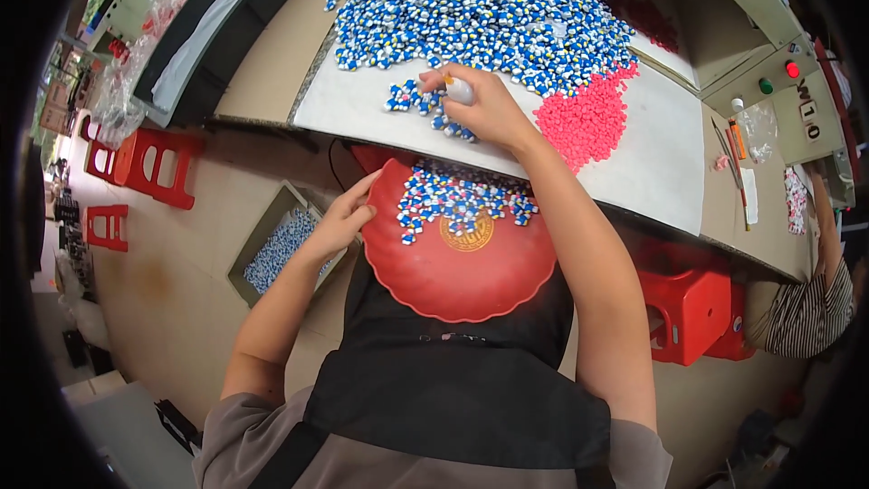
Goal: The person assembles small blue and white toy components by applying glue from a glue bottle with a glue applicator, then pressing the components together by hand.
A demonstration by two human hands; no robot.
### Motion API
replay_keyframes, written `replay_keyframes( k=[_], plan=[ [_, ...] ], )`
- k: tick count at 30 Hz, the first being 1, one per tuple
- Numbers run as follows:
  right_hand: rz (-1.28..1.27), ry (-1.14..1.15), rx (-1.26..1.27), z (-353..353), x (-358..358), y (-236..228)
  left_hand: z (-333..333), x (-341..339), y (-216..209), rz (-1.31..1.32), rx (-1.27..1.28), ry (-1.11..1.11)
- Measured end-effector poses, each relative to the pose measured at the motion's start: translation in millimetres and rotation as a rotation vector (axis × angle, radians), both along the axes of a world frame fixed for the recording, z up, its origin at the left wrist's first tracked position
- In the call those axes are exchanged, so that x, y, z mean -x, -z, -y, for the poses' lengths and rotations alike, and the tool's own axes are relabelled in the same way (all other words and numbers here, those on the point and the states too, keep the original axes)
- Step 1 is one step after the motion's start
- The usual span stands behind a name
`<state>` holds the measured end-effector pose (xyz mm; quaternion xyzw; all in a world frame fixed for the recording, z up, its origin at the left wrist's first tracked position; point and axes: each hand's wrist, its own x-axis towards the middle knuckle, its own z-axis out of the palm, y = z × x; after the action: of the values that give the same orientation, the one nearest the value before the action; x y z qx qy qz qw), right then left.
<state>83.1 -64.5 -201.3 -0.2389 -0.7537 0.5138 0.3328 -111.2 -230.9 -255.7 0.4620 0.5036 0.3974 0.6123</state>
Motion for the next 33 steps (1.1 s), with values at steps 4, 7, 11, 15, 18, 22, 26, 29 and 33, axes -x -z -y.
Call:
replay_keyframes(
  k=[4, 7, 11, 15, 18, 22, 26, 29, 33],
  plan=[
    [0.009, 0.018, 0.031, -21, -13, -1, -61, -9, 12, -0.025, -0.008, 0.066],
    [0.055, 0.025, 0.020, -25, -34, -4, -111, -9, 17, -0.419, -0.050, 0.271],
    [0.030, 0.088, -0.007, -14, -66, -1, -144, -18, -57, -0.997, -0.479, 0.304],
    [-0.045, 0.177, 0.027, 0, -97, 17, -204, -37, -70, -0.980, -0.830, -0.013],
    [-0.155, 0.283, 0.104, 8, -118, 21, -220, -65, -51, -0.988, -0.868, 0.030],
    [-0.179, 0.349, 0.135, 17, -141, 25, -206, -103, -37, -0.799, -0.856, 0.159],
    [-0.175, 0.360, 0.150, 21, -149, 39, -178, -132, -16, -0.521, -1.098, 0.460],
    [-0.121, 0.331, 0.191, 29, -153, 37, -165, -131, -18, -0.375, -1.072, 0.538],
    [-0.025, 0.397, 0.186, 35, -153, 23, -187, -79, -62, -0.675, -1.034, 0.011]
  ],
)
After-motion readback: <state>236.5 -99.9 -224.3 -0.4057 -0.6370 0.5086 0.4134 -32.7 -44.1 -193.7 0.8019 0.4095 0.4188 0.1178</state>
